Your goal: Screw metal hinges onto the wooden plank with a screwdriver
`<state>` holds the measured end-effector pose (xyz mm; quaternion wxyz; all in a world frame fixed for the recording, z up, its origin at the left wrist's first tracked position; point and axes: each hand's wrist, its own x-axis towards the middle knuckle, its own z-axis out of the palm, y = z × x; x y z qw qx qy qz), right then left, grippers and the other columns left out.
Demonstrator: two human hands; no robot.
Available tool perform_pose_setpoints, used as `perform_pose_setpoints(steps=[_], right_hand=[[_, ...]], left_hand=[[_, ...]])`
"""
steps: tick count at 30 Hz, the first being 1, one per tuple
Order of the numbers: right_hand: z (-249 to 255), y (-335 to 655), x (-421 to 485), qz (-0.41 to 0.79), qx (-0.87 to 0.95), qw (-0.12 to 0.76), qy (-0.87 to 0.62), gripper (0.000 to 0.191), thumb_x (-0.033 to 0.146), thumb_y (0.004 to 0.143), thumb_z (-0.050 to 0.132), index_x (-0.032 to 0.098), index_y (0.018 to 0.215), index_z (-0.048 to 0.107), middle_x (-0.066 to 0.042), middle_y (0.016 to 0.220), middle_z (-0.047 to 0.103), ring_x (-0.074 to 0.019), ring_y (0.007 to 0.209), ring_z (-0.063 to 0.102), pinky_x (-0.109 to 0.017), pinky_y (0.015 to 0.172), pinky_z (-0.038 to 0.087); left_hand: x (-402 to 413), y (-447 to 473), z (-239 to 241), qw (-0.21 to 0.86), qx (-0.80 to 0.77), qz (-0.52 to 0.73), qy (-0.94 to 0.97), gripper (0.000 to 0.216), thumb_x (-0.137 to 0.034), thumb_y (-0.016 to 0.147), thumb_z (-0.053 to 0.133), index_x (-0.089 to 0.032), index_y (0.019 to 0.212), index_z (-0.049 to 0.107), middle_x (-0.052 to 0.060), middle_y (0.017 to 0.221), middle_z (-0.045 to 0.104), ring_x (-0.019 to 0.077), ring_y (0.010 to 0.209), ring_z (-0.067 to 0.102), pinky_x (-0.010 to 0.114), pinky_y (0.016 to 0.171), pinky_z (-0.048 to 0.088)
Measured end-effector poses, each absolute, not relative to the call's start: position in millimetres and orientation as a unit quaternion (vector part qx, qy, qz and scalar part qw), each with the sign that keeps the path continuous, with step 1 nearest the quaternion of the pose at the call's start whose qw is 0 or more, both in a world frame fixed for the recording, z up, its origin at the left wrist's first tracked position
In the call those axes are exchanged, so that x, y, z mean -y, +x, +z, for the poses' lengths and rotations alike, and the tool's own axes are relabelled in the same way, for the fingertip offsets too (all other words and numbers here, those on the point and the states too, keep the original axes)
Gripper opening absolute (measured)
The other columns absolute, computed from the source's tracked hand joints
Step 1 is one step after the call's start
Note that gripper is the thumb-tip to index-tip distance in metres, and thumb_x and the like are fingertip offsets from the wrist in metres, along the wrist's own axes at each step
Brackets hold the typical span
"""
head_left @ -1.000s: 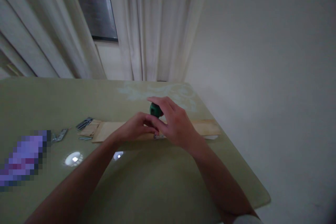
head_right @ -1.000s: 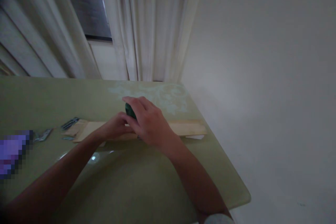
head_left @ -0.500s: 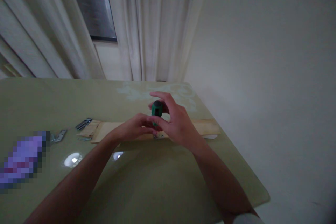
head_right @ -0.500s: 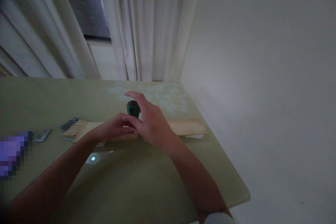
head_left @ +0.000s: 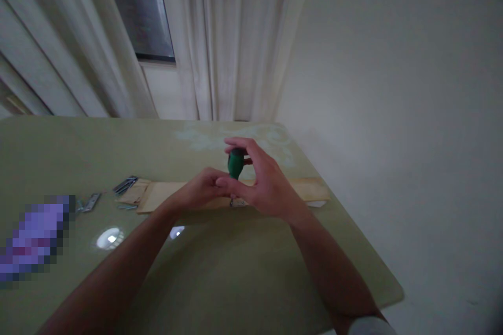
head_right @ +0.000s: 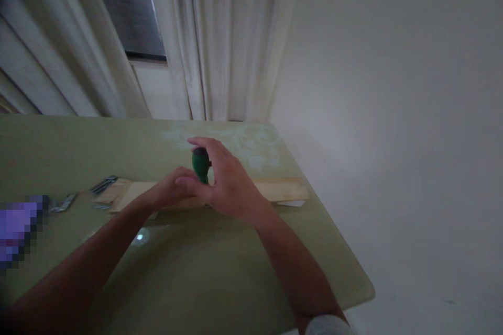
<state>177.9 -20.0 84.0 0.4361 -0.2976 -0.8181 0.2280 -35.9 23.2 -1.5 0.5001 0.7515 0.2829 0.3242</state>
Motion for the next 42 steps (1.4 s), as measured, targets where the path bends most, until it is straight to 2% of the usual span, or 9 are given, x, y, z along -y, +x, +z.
perform_pose_setpoints(steps=[3,9,14,18,22,28,31,36,42], right_hand=[[82.9,176.6,17.3,0.179,0.8,0.474,-0.323,0.041,0.032,0.092,0.085,0.025,0.127,0.065,-0.005,0.116,0.076,-0.0191,0.102,0.074,-0.036,0.091,0.063],[82.5,179.4,14.4,0.225,0.819,0.447,-0.28,0.058,0.023,0.097,0.072,0.028,0.151,0.05,-0.008,0.137,0.072,-0.0202,0.12,0.072,-0.042,0.107,0.059],[82.0,178.6,13.9,0.211,0.809,0.454,-0.309,0.045,0.027,0.096,0.076,0.027,0.138,0.06,-0.004,0.116,0.078,-0.0187,0.103,0.075,-0.038,0.098,0.06],[83.2,179.4,14.6,0.24,0.811,0.446,-0.293,0.052,0.024,0.101,0.068,0.029,0.15,0.05,-0.008,0.136,0.074,-0.0208,0.123,0.073,-0.043,0.109,0.058],[84.6,178.4,14.9,0.172,0.808,0.464,-0.319,0.039,0.03,0.095,0.081,0.025,0.129,0.065,-0.007,0.125,0.077,-0.0224,0.115,0.074,-0.041,0.103,0.06],[83.6,176.9,16.3,0.217,0.822,0.44,-0.288,0.056,0.025,0.101,0.07,0.03,0.153,0.051,-0.008,0.15,0.068,-0.0226,0.137,0.067,-0.045,0.116,0.055],[82.2,176.3,15.6,0.173,0.814,0.459,-0.312,0.045,0.03,0.097,0.077,0.027,0.139,0.061,-0.008,0.139,0.073,-0.0246,0.131,0.07,-0.044,0.111,0.057],[82.5,176.2,17.2,0.207,0.819,0.444,-0.299,0.059,0.022,0.1,0.068,0.031,0.155,0.048,-0.008,0.144,0.071,-0.0218,0.128,0.072,-0.043,0.109,0.058],[80.6,174.1,15.4,0.161,0.8,0.471,-0.334,0.044,0.034,0.094,0.083,0.025,0.132,0.063,-0.007,0.123,0.078,-0.0221,0.113,0.075,-0.041,0.103,0.06]], left_hand=[[-22.6,-33.3,-2.1,0.513,-0.293,0.33,0.737,0.017,-0.031,0.082,0.091,-0.015,0.085,0.085,0.006,0.08,0.083,0.0197,0.074,0.076,0.027,0.072,0.061],[-20.9,-31.8,0.4,0.514,-0.256,0.333,0.748,0.023,-0.037,0.092,0.084,-0.015,0.09,0.085,0.008,0.086,0.084,0.0206,0.08,0.077,0.03,0.078,0.062],[-21.6,-32.6,-1.0,0.522,-0.278,0.318,0.742,0.022,-0.036,0.085,0.09,-0.015,0.089,0.085,0.007,0.086,0.085,0.02,0.079,0.077,0.028,0.077,0.062],[-23.8,-33.6,-4.9,0.521,-0.26,0.33,0.743,0.021,-0.036,0.092,0.085,-0.016,0.097,0.087,0.009,0.095,0.086,0.0203,0.086,0.078,0.03,0.083,0.062],[-24.4,-34.0,-5.6,0.535,-0.278,0.339,0.723,0.019,-0.031,0.084,0.092,-0.016,0.093,0.085,0.007,0.086,0.085,0.0194,0.079,0.077,0.028,0.076,0.062],[-23.2,-34.6,-3.6,0.519,-0.255,0.339,0.742,0.02,-0.035,0.092,0.085,-0.015,0.091,0.084,0.007,0.087,0.084,0.0188,0.081,0.077,0.027,0.077,0.062],[-23.6,-33.1,-4.0,0.528,-0.266,0.348,0.727,0.019,-0.033,0.086,0.09,-0.015,0.089,0.084,0.006,0.083,0.084,0.0186,0.076,0.077,0.026,0.072,0.061],[-22.7,-32.5,-1.0,0.512,-0.256,0.334,0.749,0.009,-0.026,0.089,0.086,-0.017,0.092,0.085,0.005,0.088,0.085,0.0182,0.081,0.079,0.026,0.077,0.062],[-21.6,-31.9,1.6,0.511,-0.286,0.332,0.74,0.014,-0.027,0.081,0.092,-0.017,0.089,0.086,0.005,0.082,0.084,0.0198,0.075,0.078,0.028,0.074,0.063]])
